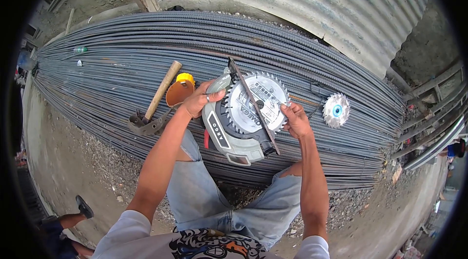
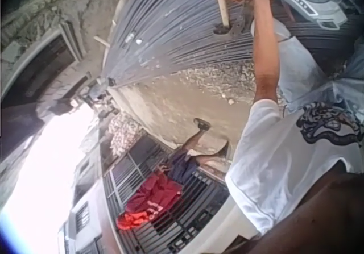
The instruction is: Installing a blade and adjusting a portable circular saw while sitting on a pile of rebar.
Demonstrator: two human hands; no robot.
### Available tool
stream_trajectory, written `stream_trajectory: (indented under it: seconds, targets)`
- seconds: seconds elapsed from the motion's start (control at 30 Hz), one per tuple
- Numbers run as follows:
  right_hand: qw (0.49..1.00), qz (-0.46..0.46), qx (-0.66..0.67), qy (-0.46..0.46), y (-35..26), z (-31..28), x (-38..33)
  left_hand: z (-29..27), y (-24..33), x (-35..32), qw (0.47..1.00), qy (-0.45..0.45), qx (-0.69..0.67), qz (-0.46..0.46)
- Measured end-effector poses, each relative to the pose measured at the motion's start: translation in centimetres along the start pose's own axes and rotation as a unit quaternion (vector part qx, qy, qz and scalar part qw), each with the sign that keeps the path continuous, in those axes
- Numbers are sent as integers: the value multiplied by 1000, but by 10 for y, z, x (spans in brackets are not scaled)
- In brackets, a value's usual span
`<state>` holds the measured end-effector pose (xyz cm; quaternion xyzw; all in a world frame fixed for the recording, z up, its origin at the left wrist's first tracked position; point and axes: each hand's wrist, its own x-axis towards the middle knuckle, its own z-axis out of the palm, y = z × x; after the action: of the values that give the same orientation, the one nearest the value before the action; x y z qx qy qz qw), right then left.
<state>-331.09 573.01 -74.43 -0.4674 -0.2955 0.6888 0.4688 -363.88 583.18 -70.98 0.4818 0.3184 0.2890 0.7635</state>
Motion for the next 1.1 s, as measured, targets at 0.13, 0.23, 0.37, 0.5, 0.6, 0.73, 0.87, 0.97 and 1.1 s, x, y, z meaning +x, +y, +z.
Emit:
stream_trajectory:
  seconds: [0.13, 0.23, 0.37, 0.5, 0.6, 0.73, 0.87, 0.97, 1.1]
  targets:
    - [998, -35, -17, 48, 8, 12, 8, -5, -2, -1, 1000, -6, 0, -2]
    - [995, -64, 2, 72, 10, 29, 7, -4, 0, -3, 1000, -5, -8, -9]
    - [993, -83, 22, 83, 9, 32, 10, -5, 1, -2, 1000, -5, -15, -12]
    - [997, -36, -2, 73, 6, 20, 18, -2, 1, 0, 999, -32, -27, -23]
    - [999, -4, -38, 28, 2, 18, 25, -2, 2, -1, 1000, -12, -9, -19]
    - [994, 8, -101, -30, -8, 35, 34, -7, -6, 0, 999, 16, -11, -25]
    - [992, -4, -122, -27, -6, 40, 34, -4, -8, 4, 1000, 3, -17, -17]
    - [989, 19, -145, -15, -16, 53, 27, -7, -6, 0, 999, 9, -17, -30]
    - [980, 1, -197, 7, -20, 56, 24, -6, -3, -1, 1000, 2, -16, -16]
